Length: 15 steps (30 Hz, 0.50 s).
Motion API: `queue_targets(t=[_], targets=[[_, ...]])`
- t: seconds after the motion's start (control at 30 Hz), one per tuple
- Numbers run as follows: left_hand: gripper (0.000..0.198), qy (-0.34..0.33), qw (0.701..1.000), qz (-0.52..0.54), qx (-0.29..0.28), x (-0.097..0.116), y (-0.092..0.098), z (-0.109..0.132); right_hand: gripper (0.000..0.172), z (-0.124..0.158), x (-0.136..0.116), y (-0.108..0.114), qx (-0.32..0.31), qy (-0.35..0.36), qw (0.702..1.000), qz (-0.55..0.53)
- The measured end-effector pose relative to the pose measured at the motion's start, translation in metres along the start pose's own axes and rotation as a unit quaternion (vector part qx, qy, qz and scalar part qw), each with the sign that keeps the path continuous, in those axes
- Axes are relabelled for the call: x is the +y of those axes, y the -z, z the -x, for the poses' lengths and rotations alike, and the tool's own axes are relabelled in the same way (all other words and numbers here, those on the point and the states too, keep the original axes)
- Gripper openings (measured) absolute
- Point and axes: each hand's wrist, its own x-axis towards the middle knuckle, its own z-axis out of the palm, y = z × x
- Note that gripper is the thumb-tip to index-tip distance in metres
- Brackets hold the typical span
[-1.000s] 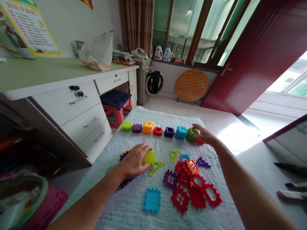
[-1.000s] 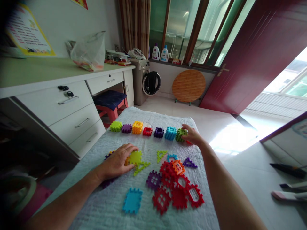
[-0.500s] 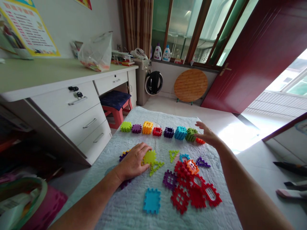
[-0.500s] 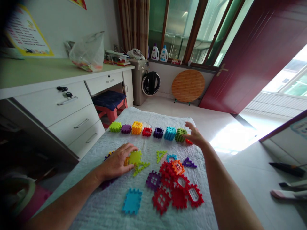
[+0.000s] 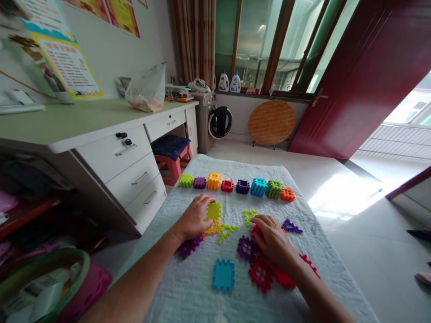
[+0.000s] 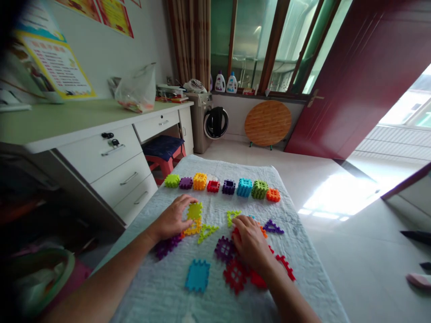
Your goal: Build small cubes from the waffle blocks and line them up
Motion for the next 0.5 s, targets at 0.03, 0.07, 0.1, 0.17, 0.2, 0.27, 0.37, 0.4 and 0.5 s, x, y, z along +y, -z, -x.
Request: queue_targets(t=[0.03,0.07,0.1,0.17,0.2,0.27,0.37,0.4,0.5], targets=[[0.049,0.006,1.0,-0.003,0.01,-0.004,0.005,-0.001,0.028,0.001,-0.001,-0.005,0.003,0.003,1.0,0.012],[0.048,0.015,1.0,-0.009,0.021,-0.008,0.011,-0.003,0.027,0.001,-0.002,-0.008,0.007,0.006,1.0,0.02],[0.048,0.023,0.999,-0.018,0.033,-0.015,0.017,-0.006,0.027,0.001,-0.001,-0.01,0.009,0.01,1.0,0.025],[0.046,0.043,0.997,-0.041,0.056,-0.031,0.033,-0.012,0.026,0.001,0.001,-0.011,0.014,0.016,0.999,0.031],[0.046,0.051,0.995,-0.052,0.063,-0.041,0.042,-0.016,0.026,0.001,0.002,-0.011,0.015,0.018,0.999,0.033],[0.049,0.085,0.991,-0.081,0.06,-0.063,0.058,-0.027,0.025,0.001,0.003,-0.01,0.013,0.022,0.999,0.035],[0.051,0.128,0.982,-0.138,0.006,-0.092,0.078,-0.047,0.025,0.002,0.003,-0.011,0.011,0.021,0.999,0.033],[0.052,0.137,0.978,-0.157,-0.012,-0.099,0.082,-0.053,0.025,0.002,0.004,-0.011,0.01,0.02,0.999,0.032],[0.057,0.153,0.966,-0.201,-0.061,-0.116,0.09,-0.071,0.025,0.002,0.003,-0.011,0.008,0.013,1.0,0.024]])
